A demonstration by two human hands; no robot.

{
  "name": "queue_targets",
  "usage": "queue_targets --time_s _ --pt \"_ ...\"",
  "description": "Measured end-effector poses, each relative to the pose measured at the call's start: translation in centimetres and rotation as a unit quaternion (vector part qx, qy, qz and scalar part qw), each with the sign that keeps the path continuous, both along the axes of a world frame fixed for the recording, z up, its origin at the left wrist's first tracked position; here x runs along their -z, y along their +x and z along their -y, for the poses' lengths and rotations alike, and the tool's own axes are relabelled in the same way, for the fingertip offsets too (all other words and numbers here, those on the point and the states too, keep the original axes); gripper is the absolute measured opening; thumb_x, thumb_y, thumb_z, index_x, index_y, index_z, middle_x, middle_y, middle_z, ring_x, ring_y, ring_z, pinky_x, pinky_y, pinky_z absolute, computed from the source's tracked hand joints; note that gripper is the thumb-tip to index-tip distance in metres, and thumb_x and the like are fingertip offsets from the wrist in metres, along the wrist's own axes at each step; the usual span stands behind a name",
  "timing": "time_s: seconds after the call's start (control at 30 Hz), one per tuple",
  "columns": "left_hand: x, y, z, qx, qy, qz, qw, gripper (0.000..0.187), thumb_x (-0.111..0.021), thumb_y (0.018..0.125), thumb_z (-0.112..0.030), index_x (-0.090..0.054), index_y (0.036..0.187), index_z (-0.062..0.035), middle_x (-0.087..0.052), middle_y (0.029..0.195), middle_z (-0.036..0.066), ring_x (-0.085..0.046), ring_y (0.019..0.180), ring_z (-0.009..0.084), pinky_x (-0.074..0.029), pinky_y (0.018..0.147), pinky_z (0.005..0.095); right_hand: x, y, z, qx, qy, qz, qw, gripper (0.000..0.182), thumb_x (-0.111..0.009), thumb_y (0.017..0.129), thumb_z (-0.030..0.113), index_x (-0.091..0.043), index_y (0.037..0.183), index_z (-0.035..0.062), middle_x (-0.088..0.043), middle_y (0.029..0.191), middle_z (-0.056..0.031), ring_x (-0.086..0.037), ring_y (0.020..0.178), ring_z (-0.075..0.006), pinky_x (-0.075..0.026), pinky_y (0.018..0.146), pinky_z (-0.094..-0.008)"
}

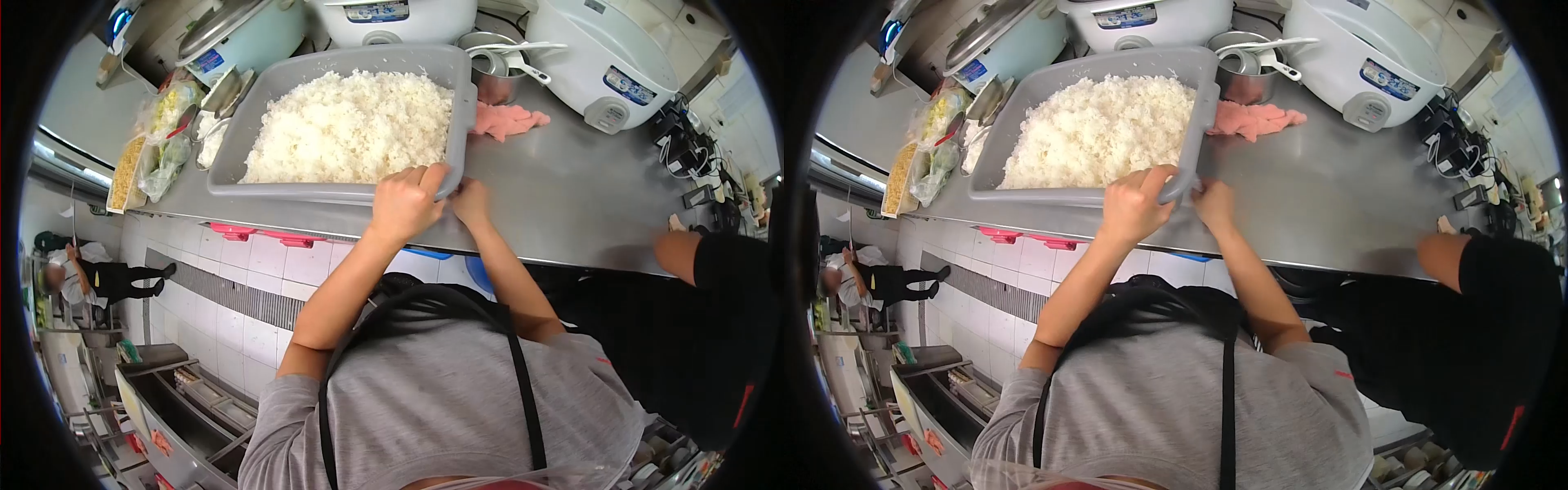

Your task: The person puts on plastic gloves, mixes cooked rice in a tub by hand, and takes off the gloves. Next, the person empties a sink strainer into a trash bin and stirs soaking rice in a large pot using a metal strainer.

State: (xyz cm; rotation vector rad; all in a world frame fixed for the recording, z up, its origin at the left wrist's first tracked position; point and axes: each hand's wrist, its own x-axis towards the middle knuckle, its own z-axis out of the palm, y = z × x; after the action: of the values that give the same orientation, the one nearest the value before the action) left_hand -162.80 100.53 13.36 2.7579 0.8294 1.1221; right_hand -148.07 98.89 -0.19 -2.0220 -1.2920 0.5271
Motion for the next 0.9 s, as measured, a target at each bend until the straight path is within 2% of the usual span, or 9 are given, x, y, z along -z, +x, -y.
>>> queue_targets --time_s 0.03,0.1,0.17,0.23,0.3,0.47,0.67,0.83,0.9 --pt "0.3 0.0 0.1 -0.001 -0.004 -0.003 1.0 0.036 -0.068 0.054 -0.01 -0.057 0.088 -0.0114 -0.058 0.064 0.006 -0.059 0.059 0.0215 -0.046 0.052 0.0325 0.0 0.1 -0.1 -0.004 0.001 0.0 1.0 0.017 -0.057 0.072 0.01 -0.059 0.088 0.004 -0.058 0.088 -0.015 -0.06 0.07 -0.0314 -0.048 0.061 -0.0364" --pt "1.0 -0.1 0.4 0.015 -0.021 -0.017 1.0 0.037 -0.068 0.054 -0.01 -0.057 0.09 -0.011 -0.058 0.066 0.006 -0.059 0.061 0.0222 -0.047 0.053 0.033 -0.1 0.3 0.0 0.031 0.033 -0.337 0.94 0.015 -0.052 0.075 0.009 -0.058 0.085 -0.0004 -0.058 0.079 -0.0118 -0.059 0.068 -0.026 -0.048 0.06 -0.0356" --pt "2.5 -0.7 0.8 0.041 -0.052 -0.052 0.996 0.041 -0.068 0.054 -0.011 -0.056 0.093 -0.01 -0.058 0.071 0.008 -0.058 0.066 0.0236 -0.047 0.057 0.0339 -0.9 0.7 -0.8 0.045 0.051 -0.632 0.772 0.017 -0.047 0.079 0.008 -0.057 0.082 -0.0047 -0.058 0.07 -0.0086 -0.058 0.067 -0.0206 -0.048 0.06 -0.0347" --pt "2.7 -0.5 0.3 0.021 -0.066 -0.066 0.995 0.043 -0.069 0.055 -0.012 -0.056 0.095 -0.0095 -0.057 0.074 0.009 -0.058 0.068 0.0243 -0.047 0.058 0.0343 -4.0 1.8 0.7 -0.016 0.022 -0.209 0.977 0.018 -0.047 0.079 0.01 -0.058 0.082 -0.0035 -0.059 0.065 -0.0122 -0.059 0.063 -0.0217 -0.047 0.057 -0.0337" --pt "1.3 -0.8 0.5 0.079 -0.051 0.017 0.995 0.033 -0.07 0.057 -0.013 -0.055 0.086 -0.0084 -0.056 0.075 0.009 -0.056 0.069 0.024 -0.046 0.059 0.0329 -3.8 5.4 1.8 0.01 0.186 0.101 0.977 0.019 -0.048 0.08 0.009 -0.06 0.092 0.0004 -0.058 0.069 -0.0196 -0.057 0.054 -0.0228 -0.043 0.049 -0.0342" --pt "-0.5 -7.2 -2.0 -0.042 -0.182 0.236 0.954 0.016 -0.061 0.069 -0.005 -0.045 0.07 -0.0072 -0.05 0.06 0.009 -0.051 0.051 0.025 -0.042 0.048 0.0308 -12.3 5.6 1.1 0.06 0.313 -0.115 0.941 0.017 -0.052 0.085 0.014 -0.062 0.092 0.0026 -0.054 0.065 0.0004 -0.045 0.051 -0.0041 -0.036 0.045 -0.0177" --pt "1.3 -26.4 -3.4 -0.305 -0.011 0.309 0.901 0.022 -0.043 0.064 0.01 -0.044 0.082 -0.0012 -0.043 0.079 0.013 -0.043 0.053 0.0252 -0.038 0.051 0.0327 -15.1 -6.5 0.0 -0.101 0.34 -0.144 0.924 0.016 -0.05 0.085 0.009 -0.06 0.092 -0.0011 -0.051 0.064 -0.001 -0.042 0.047 -0.003 -0.032 0.042 -0.0156" --pt "5.5 -41.8 4.9 -0.463 -0.21 0.503 0.699 0.029 -0.041 0.066 0.006 -0.044 0.093 -0.0009 -0.045 0.085 0.009 -0.047 0.056 0.0122 -0.038 0.045 0.0263 -15.4 -20.2 -3.0 -0.313 0.266 -0.239 0.88 0.013 -0.05 0.083 0.004 -0.06 0.089 -0.0026 -0.053 0.067 -0.003 -0.046 0.051 -0.0048 -0.037 0.043 -0.0163" --pt "6.3 -45.8 7.9 -0.506 -0.145 0.495 0.691 0.03 -0.043 0.068 0.005 -0.047 0.096 -0.0031 -0.052 0.074 0.004 -0.047 0.051 0.0101 -0.041 0.05 0.0213 -15.6 -25.8 -5.2 -0.377 0.269 -0.26 0.847 0.013 -0.051 0.083 0.004 -0.06 0.089 -0.0025 -0.054 0.067 -0.0031 -0.046 0.051 -0.0048 -0.037 0.043 -0.0164"
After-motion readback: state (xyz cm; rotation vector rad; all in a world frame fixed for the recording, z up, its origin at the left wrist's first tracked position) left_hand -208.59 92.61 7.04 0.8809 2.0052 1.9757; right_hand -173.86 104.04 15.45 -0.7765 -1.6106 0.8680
